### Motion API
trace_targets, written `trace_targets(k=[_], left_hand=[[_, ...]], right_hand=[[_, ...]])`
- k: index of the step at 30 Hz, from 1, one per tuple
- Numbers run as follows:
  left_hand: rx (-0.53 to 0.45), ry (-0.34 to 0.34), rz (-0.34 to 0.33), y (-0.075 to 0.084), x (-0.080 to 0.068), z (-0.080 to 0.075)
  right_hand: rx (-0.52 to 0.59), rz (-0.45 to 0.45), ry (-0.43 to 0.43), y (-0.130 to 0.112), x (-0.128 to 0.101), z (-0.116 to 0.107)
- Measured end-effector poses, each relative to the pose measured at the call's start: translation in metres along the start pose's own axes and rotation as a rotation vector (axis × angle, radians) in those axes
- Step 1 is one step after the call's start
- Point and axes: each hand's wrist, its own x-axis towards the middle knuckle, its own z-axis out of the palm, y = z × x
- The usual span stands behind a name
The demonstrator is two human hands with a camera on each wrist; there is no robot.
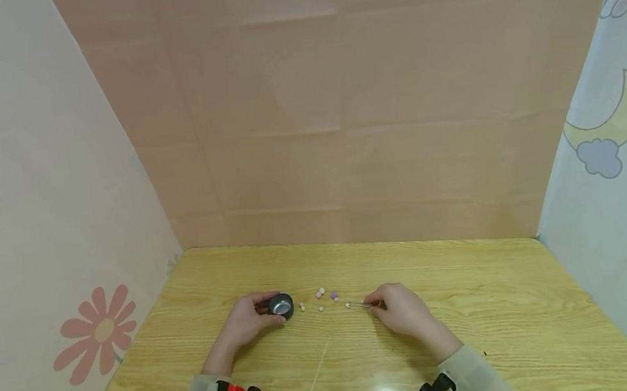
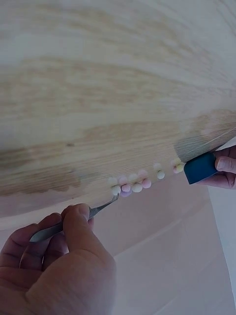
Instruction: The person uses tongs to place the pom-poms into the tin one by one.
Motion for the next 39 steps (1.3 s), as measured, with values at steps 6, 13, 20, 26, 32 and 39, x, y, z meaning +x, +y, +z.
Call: trace_targets(k=[6,13,20,26,32,39], left_hand=[[0.003,0.003,-0.001,-0.0003,-0.0007,-0.0002],[0.001,0.005,-0.004,0.0002,-0.0007,0.0005],[-0.006,0.000,-0.005,-0.0011,0.0005,0.0000],[-0.008,0.002,-0.003,-0.0013,0.0004,0.0002],[-0.008,0.003,0.001,-0.0008,-0.0006,0.0000],[-0.010,0.000,-0.002,-0.0002,-0.0005,-0.0002]], right_hand=[[-0.004,-0.013,0.011,0.0001,-0.0008,0.0000],[-0.022,-0.020,0.028,0.0015,-0.0010,0.0007],[-0.012,0.005,0.029,0.0003,-0.0010,-0.0009],[-0.007,-0.001,0.026,0.0003,-0.0008,-0.0013],[-0.025,-0.026,0.028,0.0003,-0.0010,-0.0008],[-0.045,-0.021,0.030,-0.0004,-0.0019,0.0005]])
